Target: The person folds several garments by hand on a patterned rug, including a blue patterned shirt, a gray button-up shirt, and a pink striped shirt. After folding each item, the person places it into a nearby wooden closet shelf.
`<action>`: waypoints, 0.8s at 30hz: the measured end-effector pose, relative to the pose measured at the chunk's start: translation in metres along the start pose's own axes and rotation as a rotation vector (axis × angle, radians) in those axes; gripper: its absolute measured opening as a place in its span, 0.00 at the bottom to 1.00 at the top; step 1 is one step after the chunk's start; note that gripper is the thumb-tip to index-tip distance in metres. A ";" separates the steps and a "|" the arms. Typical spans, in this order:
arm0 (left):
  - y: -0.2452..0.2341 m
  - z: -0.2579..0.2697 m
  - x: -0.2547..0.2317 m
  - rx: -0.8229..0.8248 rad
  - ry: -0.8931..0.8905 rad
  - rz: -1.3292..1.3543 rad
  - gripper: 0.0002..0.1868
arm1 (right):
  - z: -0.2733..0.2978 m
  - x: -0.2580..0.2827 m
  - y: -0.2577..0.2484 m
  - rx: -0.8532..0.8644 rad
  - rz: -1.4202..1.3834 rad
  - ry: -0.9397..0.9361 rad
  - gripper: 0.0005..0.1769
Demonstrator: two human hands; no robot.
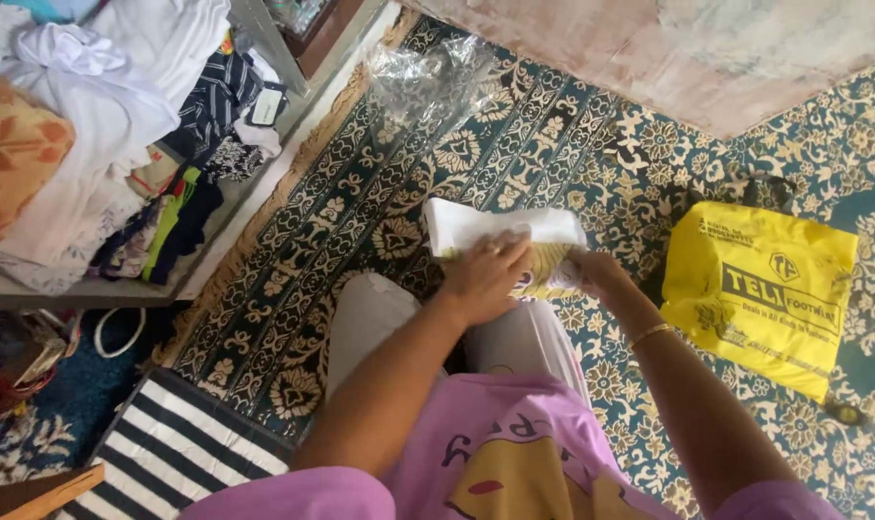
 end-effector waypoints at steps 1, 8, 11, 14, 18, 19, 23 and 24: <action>0.003 -0.002 -0.007 0.197 -0.061 -0.027 0.46 | -0.008 -0.006 -0.007 -0.021 0.012 0.027 0.21; 0.102 -0.026 0.008 0.318 -0.312 -0.153 0.61 | -0.002 -0.011 -0.014 0.098 -0.188 0.118 0.25; 0.138 -0.037 0.021 0.418 -0.418 0.068 0.34 | 0.023 0.012 -0.012 0.263 -0.292 0.098 0.31; 0.119 -0.051 0.059 0.451 -0.539 0.360 0.18 | 0.036 0.048 -0.014 0.264 -0.218 0.037 0.37; 0.046 -0.082 0.133 0.443 -0.769 0.777 0.25 | 0.040 0.105 -0.003 0.124 -0.151 0.016 0.40; 0.028 -0.087 0.151 0.459 -0.848 0.989 0.27 | 0.043 0.125 0.010 0.099 -0.121 0.037 0.43; -0.076 -0.107 0.224 0.301 -0.896 1.308 0.25 | 0.061 0.205 0.079 0.279 -0.195 0.039 0.48; -0.108 -0.113 0.242 0.214 -0.859 1.422 0.24 | 0.083 0.246 0.112 0.474 -0.339 -0.039 0.50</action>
Point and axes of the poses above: each hand's wrist, its own z-axis away from the middle knuckle, its own y-axis out of the palm, x = y × z, the point moved 4 cm from there along -z, towards the middle knuckle, and after that the axes turned 11 degrees about -z, right-handed, at the moved point
